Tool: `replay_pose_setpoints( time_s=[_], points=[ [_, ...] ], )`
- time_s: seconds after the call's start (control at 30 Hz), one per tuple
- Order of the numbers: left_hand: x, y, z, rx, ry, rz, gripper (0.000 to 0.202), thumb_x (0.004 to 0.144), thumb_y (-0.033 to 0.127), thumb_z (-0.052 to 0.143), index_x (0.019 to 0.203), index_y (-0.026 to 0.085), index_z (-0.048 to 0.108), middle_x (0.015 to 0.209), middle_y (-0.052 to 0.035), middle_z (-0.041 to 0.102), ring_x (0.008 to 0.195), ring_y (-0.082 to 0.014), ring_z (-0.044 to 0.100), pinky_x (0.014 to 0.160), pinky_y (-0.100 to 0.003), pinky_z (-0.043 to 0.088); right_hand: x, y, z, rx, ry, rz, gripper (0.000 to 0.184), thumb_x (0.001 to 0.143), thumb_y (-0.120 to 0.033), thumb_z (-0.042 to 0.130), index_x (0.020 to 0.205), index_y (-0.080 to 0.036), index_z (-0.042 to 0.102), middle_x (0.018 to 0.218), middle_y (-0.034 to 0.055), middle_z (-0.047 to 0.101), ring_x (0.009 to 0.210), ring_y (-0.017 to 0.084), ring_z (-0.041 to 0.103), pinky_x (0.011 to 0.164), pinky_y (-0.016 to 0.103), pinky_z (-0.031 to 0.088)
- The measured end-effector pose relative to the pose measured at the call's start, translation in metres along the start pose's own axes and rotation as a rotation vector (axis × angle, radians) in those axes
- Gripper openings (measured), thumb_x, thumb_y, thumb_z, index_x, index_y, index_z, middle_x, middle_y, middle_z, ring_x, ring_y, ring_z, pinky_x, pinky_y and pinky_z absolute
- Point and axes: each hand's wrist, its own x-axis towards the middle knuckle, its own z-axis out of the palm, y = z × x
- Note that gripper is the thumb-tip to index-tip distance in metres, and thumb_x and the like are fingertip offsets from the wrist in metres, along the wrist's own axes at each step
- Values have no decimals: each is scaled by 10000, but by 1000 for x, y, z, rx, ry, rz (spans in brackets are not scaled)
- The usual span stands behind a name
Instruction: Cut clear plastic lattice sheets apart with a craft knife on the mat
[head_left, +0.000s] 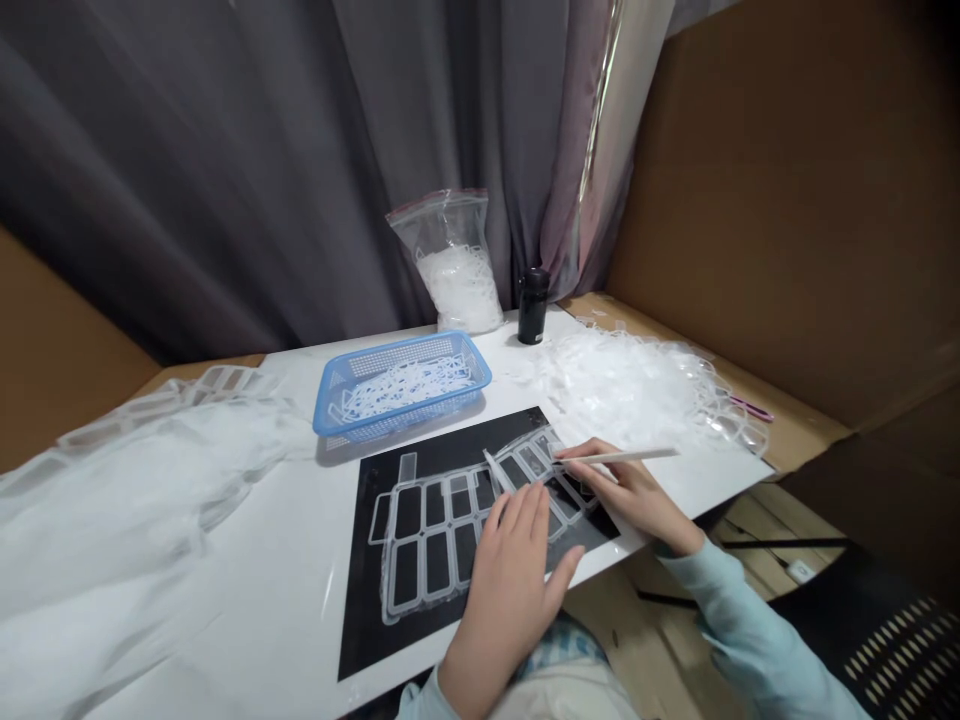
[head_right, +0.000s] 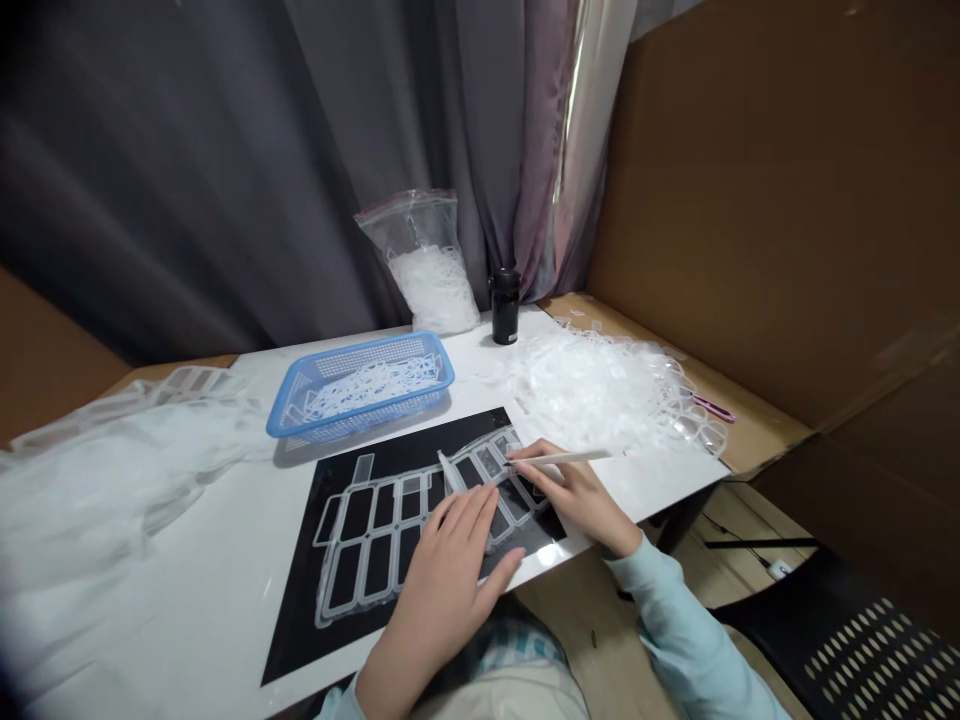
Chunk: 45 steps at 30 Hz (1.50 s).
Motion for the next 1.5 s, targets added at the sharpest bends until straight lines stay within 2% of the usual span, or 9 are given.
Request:
replay_pose_setpoints(
  time_s=[0.13,0.4,0.63,0.9,1.0,1.17,1.23,1.37,1.5],
  points=[
    [-1,-1,4,-13,-38,-44,502,1058,451,365,1395,116,527,1435,-80,582,1303,-248,536,1105,-478,374,5,4,11,102,-102,12,325,1027,-464,514,1106,-214,706,1115,64,714,1094,227,677,981,357,553],
    [-2,2,2,-1,-72,-86,476,1057,421,376,1429,150,499,1459,-72,558,1315,-253,507,1067,-502,389,4,7,14,132,-142,34,295,1033,-439,518,1116,-211,687,1151,76,703,1129,230,660,999,372,538],
    [-2,2,2,-9,-75,-101,458,1061,391,355,1426,155,500,1466,-73,553,1307,-257,511,1057,-496,382,6,5,15,63,-147,-14,263,1051,-407,491,1102,-215,663,1130,71,702,1098,217,669,960,348,550],
    [1,4,2,-54,-107,-139,465,1063,391,313,1420,164,505,1480,-63,539,1327,-266,502,1056,-526,394,8,4,23,-124,-113,-145,247,1062,-374,461,1074,-249,674,1115,63,719,1032,213,676,918,339,532],
    [0,4,3,-55,-121,-149,452,1056,381,337,1413,166,513,1488,-66,530,1328,-273,501,1061,-540,396,11,10,15,-201,2,-163,263,1054,-392,457,1043,-254,680,1065,61,730,988,229,682,882,355,534],
    [-2,3,5,-44,-124,-141,450,1052,374,357,1418,164,511,1494,-72,522,1317,-278,508,1047,-542,416,18,31,-29,-336,474,-46,276,1050,-399,449,1093,-194,630,1106,142,680,1023,311,642,877,452,489],
    [-3,2,5,-37,-116,-138,448,1050,374,363,1416,162,514,1489,-75,526,1309,-279,512,1037,-542,421,18,37,-43,-360,553,-17,297,1034,-434,475,1063,-183,631,1044,141,678,961,315,646,862,465,484],
    [-3,3,6,-33,-94,-136,447,1052,374,358,1415,163,510,1475,-80,541,1297,-279,512,1033,-548,406,14,35,-40,-324,468,-25,317,992,-489,543,964,-192,651,1129,142,654,1082,321,622,944,463,471],
    [-3,4,7,-35,-79,-132,435,1047,377,376,1393,161,527,1446,-87,566,1281,-284,514,1015,-536,406,9,17,-16,-203,202,-17,272,1018,-440,524,985,-216,673,1167,94,653,1144,270,619,1015,413,471]
  ],
)
